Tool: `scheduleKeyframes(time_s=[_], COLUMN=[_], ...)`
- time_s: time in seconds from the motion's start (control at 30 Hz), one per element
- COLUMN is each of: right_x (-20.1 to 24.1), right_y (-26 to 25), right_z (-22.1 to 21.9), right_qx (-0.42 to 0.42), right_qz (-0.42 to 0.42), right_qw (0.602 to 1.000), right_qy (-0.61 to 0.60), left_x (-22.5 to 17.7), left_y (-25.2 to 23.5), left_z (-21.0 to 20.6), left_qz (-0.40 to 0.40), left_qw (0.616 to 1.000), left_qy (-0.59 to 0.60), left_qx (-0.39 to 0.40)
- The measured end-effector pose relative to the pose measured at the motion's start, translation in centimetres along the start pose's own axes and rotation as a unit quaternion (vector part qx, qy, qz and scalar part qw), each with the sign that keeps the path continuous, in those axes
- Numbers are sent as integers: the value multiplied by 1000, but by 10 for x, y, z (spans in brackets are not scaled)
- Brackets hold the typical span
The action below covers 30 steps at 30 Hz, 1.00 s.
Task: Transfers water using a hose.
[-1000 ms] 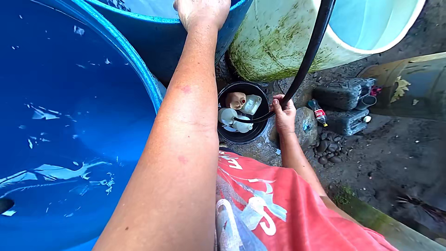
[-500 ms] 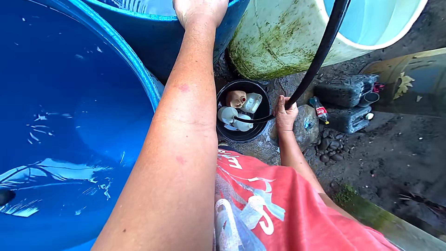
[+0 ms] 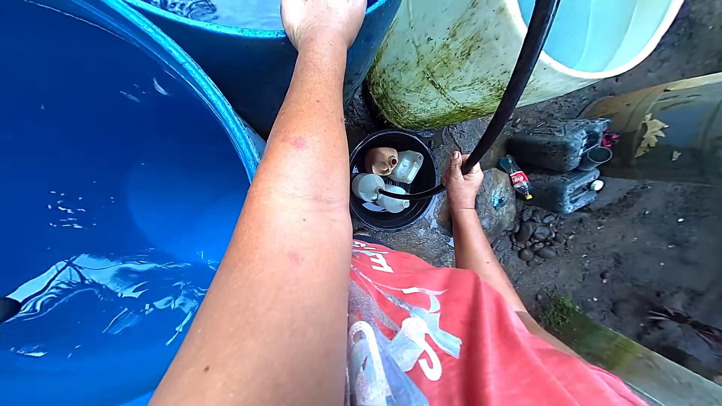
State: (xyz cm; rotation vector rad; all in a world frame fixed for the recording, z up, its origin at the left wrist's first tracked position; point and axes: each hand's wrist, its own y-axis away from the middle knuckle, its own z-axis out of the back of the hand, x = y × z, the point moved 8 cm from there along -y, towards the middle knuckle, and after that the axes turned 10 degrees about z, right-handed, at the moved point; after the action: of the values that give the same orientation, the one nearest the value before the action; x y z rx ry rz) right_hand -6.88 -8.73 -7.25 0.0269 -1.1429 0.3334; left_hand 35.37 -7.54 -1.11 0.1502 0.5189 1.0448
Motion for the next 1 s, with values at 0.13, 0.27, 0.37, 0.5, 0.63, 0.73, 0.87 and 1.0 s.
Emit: scheduleKeyframes(time_s=[0.13,0.27,0.37,0.5,0.63,0.73,0.87,1.0], right_x=[4,11,11,2,10,5,0,-2], right_y=[3,7,6,0,3,1,-3,-3], right_z=[0,-1,-1,1,1,1,3,3], right_qx=[10,19,20,14,25,18,13,11], right_qz=[-7,-12,-12,-6,-20,-13,-9,-10], right_qw=[1000,999,999,999,997,998,999,999], right_qy=[20,27,28,42,68,54,46,37], left_x=[0,-2,-2,-3,-3,-2,-2,-2], left_y=[0,0,-1,-1,-1,-1,-1,-2], left_z=[-2,0,0,1,1,0,1,0], left_qz=[5,-3,-5,-9,-8,-6,-7,-7], left_qw=[1000,1000,1000,999,999,1000,1000,1000], left_qy=[-5,-14,-23,-24,-24,-24,-22,-22], left_qx=[0,-3,-10,-22,-21,-18,-19,-20])
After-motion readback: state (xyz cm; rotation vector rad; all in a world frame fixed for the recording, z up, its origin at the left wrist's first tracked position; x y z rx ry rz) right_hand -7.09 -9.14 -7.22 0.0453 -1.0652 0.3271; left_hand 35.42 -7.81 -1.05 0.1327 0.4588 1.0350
